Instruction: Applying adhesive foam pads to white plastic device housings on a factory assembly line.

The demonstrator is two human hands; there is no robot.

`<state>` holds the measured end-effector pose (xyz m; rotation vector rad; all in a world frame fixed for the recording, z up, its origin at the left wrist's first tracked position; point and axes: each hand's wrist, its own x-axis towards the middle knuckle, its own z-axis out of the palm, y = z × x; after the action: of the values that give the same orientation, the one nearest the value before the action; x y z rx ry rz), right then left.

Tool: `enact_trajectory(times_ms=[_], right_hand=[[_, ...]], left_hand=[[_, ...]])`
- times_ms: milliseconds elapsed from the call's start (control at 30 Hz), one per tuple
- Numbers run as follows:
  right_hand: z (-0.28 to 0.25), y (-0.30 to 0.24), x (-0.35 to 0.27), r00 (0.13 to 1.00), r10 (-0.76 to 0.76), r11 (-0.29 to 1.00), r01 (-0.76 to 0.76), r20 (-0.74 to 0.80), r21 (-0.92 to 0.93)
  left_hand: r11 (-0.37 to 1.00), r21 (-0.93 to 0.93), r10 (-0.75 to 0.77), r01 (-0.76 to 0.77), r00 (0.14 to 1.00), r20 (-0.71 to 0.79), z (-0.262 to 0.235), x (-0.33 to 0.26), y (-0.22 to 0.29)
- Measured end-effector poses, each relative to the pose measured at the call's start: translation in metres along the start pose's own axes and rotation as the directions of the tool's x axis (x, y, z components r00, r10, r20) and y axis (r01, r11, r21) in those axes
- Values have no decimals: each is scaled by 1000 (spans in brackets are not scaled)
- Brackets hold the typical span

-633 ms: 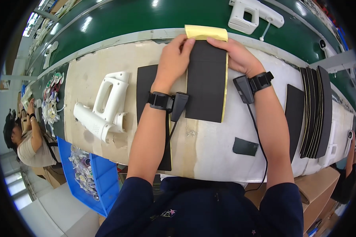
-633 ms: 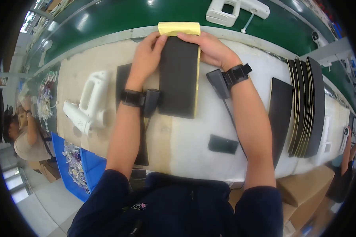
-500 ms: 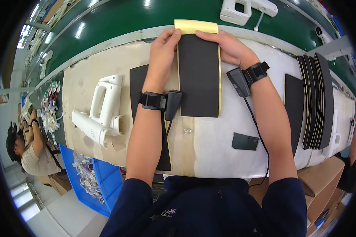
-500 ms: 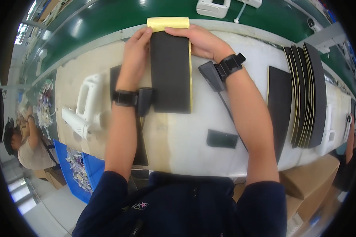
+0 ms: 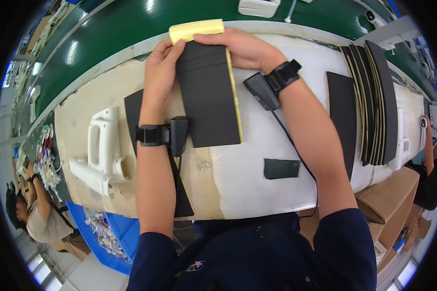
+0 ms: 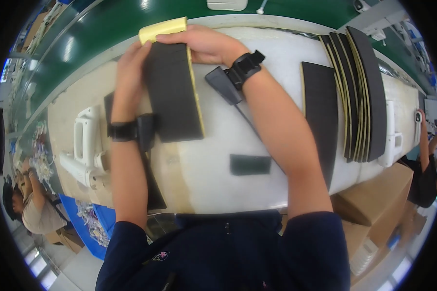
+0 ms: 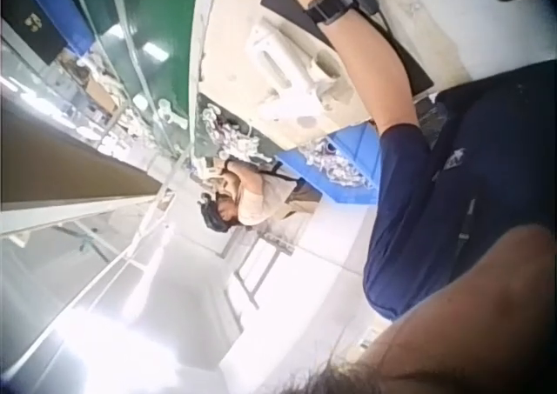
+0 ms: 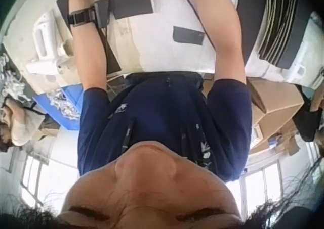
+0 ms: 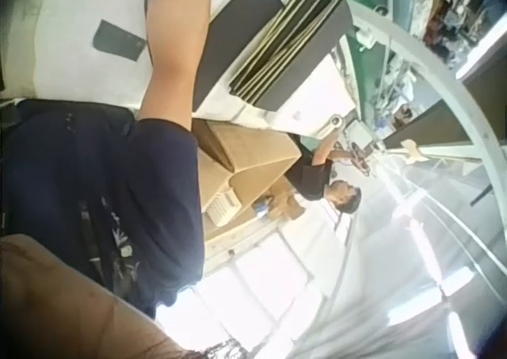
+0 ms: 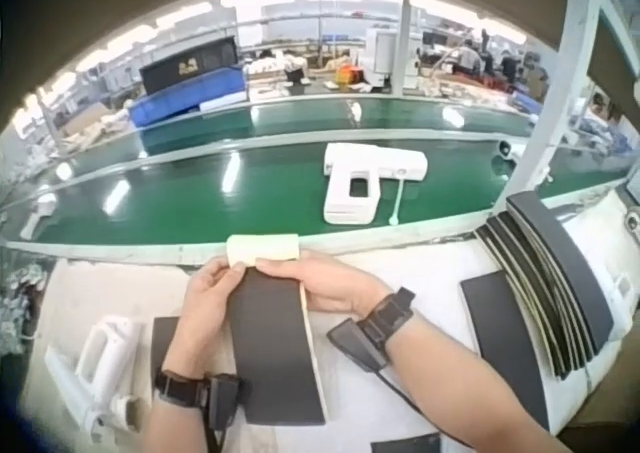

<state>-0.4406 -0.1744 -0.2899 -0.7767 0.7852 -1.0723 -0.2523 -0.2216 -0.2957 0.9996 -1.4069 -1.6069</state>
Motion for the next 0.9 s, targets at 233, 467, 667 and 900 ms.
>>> enact_trajectory(times_ms=[233, 467, 667, 900], right_hand=[[3, -6, -7, 999, 36, 998, -37, -35, -46], [7, -11, -9, 998, 36, 996, -41, -58, -78], [2, -3, 0, 1000, 22, 999, -21, 5, -26], [-9, -2, -3, 996, -55, 995, 50, 63, 82]], left_hand=[[999, -13, -52, 52, 999, -4, 3, 0, 1], [999, 14, -31, 31, 1000, -4, 4, 0, 1], [999, 17, -32, 33, 999, -13, 2, -3, 3], [997, 15, 74, -74, 996, 44, 14, 0, 3]])
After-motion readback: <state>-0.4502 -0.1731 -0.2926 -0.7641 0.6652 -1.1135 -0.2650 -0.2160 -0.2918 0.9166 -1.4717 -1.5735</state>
